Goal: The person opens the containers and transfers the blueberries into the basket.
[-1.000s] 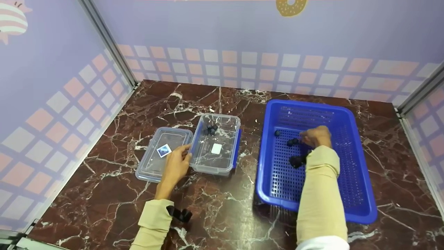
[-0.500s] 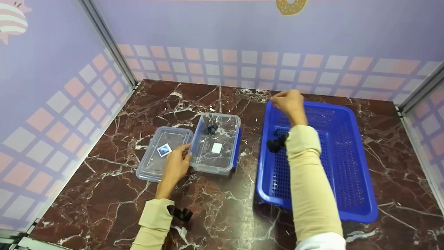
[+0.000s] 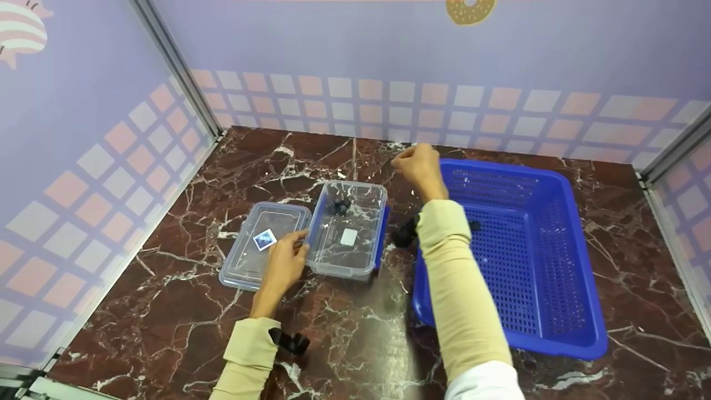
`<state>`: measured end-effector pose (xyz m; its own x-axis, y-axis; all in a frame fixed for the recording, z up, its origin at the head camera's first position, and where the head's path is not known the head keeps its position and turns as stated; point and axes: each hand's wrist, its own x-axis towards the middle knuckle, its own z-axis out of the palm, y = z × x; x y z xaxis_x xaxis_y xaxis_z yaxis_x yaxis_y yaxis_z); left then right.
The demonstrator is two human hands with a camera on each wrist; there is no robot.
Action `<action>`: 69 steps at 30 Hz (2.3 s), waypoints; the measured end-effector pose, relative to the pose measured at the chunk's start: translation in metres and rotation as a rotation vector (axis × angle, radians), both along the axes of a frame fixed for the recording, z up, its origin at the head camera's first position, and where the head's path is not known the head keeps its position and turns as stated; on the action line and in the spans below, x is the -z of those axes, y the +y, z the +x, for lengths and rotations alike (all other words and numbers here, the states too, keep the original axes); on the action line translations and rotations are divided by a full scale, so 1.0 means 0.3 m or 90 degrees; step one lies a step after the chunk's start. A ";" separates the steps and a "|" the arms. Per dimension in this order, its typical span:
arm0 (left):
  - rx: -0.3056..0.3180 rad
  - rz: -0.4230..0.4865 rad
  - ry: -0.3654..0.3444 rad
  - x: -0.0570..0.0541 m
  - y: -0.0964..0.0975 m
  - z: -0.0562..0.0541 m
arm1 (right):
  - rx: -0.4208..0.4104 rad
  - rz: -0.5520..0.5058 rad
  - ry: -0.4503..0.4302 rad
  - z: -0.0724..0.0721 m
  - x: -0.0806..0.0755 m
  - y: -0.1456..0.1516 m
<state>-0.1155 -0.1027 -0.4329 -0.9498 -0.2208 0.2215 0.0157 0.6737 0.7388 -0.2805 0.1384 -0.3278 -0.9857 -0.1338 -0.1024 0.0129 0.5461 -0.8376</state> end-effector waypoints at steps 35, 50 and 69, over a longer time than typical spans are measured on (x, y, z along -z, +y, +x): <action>-0.011 -0.032 -0.008 0.000 0.001 0.002 | -0.077 0.174 0.045 0.035 0.244 -0.322; -0.002 -0.033 0.007 0.003 0.001 0.005 | -0.052 0.184 0.022 0.053 0.337 -0.357; -0.002 -0.037 0.010 0.001 -0.001 0.003 | -0.051 0.149 -0.003 0.059 0.330 -0.377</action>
<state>-0.1145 -0.1031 -0.4333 -0.9455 -0.2104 0.2483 0.0243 0.7150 0.6987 -0.2628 0.0253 -0.4268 -0.9722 -0.1836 -0.1450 -0.0341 0.7242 -0.6887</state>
